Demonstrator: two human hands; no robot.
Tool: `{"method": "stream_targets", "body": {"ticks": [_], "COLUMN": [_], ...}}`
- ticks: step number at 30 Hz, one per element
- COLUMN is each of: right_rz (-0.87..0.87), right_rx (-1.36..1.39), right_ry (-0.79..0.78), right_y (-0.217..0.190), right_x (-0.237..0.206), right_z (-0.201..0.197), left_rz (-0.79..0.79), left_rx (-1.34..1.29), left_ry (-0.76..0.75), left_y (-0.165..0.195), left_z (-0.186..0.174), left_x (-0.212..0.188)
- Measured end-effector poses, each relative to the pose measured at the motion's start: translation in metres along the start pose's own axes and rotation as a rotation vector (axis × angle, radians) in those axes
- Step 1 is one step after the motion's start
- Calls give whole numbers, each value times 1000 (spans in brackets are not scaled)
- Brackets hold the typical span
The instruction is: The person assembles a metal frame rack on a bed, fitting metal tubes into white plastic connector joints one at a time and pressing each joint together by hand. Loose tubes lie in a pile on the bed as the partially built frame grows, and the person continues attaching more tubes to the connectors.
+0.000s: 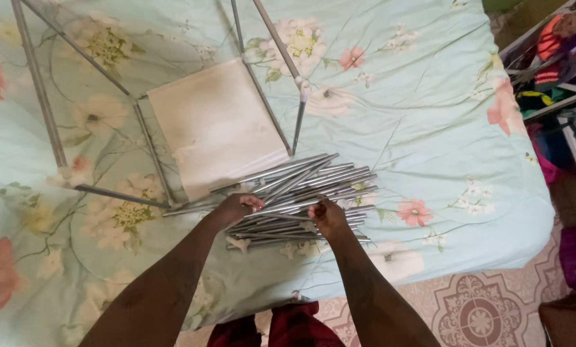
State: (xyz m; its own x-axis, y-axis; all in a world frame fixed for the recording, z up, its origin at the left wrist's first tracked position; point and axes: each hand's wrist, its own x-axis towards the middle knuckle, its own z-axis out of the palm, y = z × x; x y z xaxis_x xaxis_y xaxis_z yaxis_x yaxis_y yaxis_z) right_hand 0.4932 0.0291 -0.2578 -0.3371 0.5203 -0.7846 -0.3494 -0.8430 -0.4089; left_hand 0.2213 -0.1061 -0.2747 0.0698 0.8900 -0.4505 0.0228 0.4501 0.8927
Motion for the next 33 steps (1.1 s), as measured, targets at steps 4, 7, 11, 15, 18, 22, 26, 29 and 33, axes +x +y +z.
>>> {"method": "stream_targets", "body": {"ticks": [4,7,11,15,18,22,26,29,33], "right_rz": [139,125,140,103,53,22,14,-6,-175], "right_rx": [-105,-259,-405,-429,-471,-447,-549,-663,-895], "right_ry": [-39,-28,23,-40,-126,-258,-297,-354,-421], "right_y": [17,20,15,2,-10,-24,-34,-44,-70], "right_x": [0,-5,-4,1,2,0,-12,-34,-81], "right_z": [-15,-13,6,36,61,97,136,171,220], "left_rz": [-68,-118,-121,-270,-131,-99,28,270,430], "left_rx": [195,368,393,303,465,466,457,552,888], "left_ry": [202,311,316,347,365,391,452,523,708], "left_y": [-30,-23,4,24,32,41,70,114,187], "left_z": [8,9,5,-8,-23,-45,-61,-73,-89], "left_x": [4,8,16,19,16,9,-4,-28,-90]}}
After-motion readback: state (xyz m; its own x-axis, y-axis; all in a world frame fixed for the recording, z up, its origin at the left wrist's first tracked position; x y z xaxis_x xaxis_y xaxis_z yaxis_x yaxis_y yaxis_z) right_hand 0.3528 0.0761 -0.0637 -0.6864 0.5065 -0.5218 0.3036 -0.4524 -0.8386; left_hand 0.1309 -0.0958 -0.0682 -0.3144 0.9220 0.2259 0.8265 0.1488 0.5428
